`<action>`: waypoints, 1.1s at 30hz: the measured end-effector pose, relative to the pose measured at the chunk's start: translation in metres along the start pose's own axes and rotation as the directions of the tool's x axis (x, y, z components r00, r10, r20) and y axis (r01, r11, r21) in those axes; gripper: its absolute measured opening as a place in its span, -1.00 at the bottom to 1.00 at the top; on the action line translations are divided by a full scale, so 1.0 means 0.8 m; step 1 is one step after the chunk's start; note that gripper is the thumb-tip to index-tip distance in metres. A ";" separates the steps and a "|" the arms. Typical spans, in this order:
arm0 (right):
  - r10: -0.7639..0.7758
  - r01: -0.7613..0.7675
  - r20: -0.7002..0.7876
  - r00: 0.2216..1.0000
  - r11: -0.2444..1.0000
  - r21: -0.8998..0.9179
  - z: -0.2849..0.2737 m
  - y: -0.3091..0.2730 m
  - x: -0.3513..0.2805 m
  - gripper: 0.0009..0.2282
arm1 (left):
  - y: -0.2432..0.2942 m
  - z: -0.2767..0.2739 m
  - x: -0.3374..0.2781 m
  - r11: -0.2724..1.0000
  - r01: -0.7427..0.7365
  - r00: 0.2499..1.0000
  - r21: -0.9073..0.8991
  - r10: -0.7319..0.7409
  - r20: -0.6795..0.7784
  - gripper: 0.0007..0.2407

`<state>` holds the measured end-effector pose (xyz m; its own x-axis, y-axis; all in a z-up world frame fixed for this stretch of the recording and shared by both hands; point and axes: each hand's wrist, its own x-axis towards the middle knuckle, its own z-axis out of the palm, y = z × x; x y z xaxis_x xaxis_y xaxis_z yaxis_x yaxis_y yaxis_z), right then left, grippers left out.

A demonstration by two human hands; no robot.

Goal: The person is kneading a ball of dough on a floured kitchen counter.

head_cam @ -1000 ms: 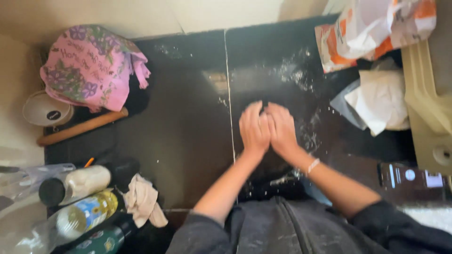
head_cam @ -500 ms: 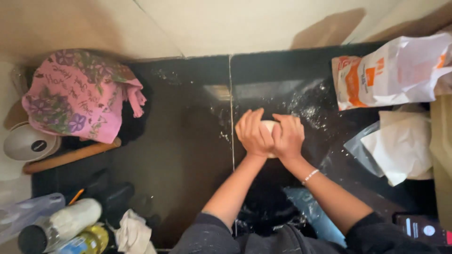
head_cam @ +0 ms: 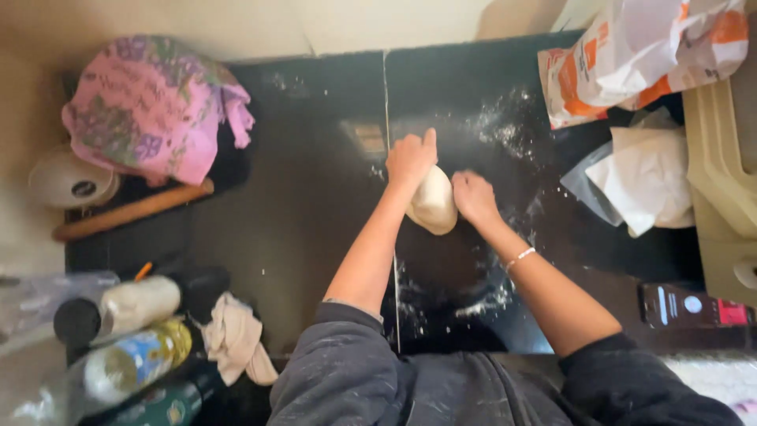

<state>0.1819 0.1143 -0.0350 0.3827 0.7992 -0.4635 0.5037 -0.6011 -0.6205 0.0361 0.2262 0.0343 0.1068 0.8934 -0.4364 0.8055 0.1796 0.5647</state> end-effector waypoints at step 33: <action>-0.600 0.622 -0.608 0.520 0.754 -0.211 -0.039 -0.056 -0.001 -0.76 | 0.020 0.096 -0.012 0.809 -0.509 0.512 0.296 0.560 -0.652 -0.83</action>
<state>0.1834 0.1408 0.0131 0.3682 0.7736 0.5157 0.7811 0.0435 -0.6229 0.0928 0.1889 -0.0060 0.1260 0.8261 0.5493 0.7695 -0.4309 0.4714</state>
